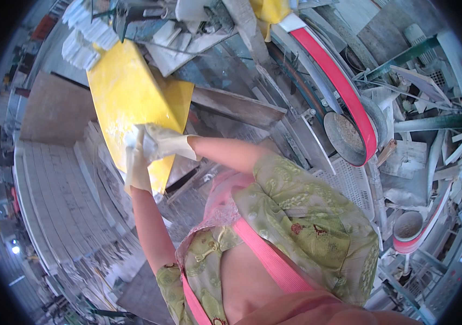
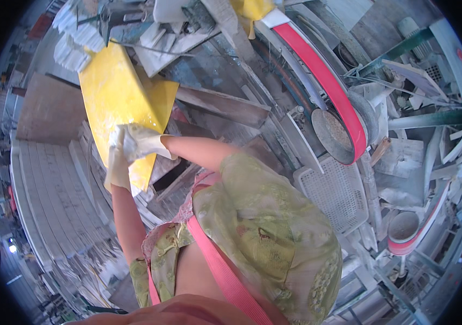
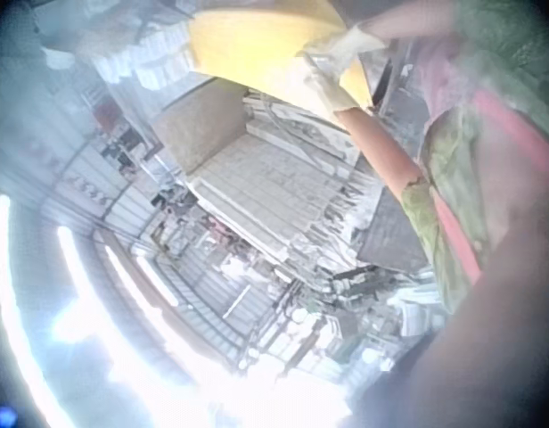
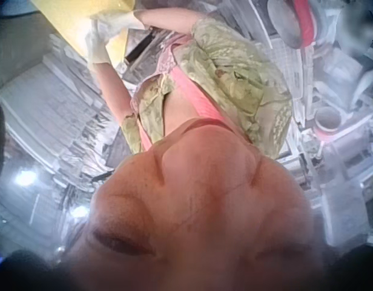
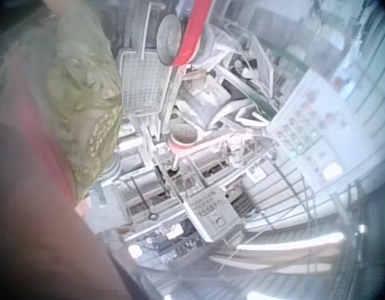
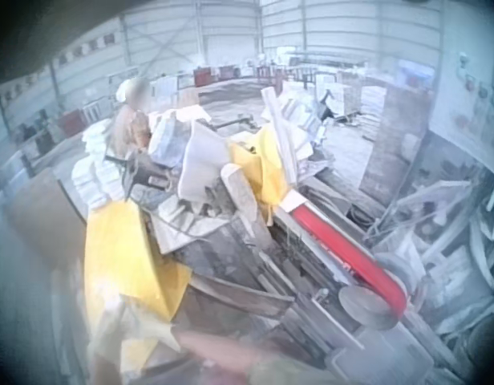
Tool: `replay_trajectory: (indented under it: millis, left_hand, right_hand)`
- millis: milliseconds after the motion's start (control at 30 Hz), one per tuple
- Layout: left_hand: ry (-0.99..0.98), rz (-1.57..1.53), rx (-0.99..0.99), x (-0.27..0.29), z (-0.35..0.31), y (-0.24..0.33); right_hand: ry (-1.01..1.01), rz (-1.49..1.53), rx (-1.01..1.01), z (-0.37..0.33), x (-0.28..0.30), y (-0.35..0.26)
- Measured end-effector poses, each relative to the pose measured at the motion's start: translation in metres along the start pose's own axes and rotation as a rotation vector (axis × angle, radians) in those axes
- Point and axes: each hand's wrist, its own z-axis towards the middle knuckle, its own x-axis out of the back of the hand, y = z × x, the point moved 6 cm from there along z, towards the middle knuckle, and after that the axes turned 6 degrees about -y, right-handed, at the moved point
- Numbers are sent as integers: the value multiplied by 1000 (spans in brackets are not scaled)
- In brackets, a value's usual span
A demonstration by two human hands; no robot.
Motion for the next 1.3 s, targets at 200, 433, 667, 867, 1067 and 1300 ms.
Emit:
replay_trajectory:
  millis: [200, 433, 667, 867, 1067, 1300]
  left_hand:
    - [423, -641, 291, -10, -38, 50]
    - [421, -770, 294, -9, -51, 83]
    - [398, -816, 332, -14, -50, 83]
    - [407, -783, 381, -11, -46, 80]
    - [458, -847, 373, -13, -52, 93]
    - [454, -796, 329, -12, -45, 76]
  right_hand:
    - [-416, 756, -125, -17, -6, 17]
    - [258, 41, 35, -99, 213, 65]
    - [1033, -1010, -358, -204, 482, 112]
    - [840, -1102, -896, -202, 528, 160]
    - [870, -1233, -705, -204, 523, 167]
    - [737, -1231, -728, -253, 499, 153]
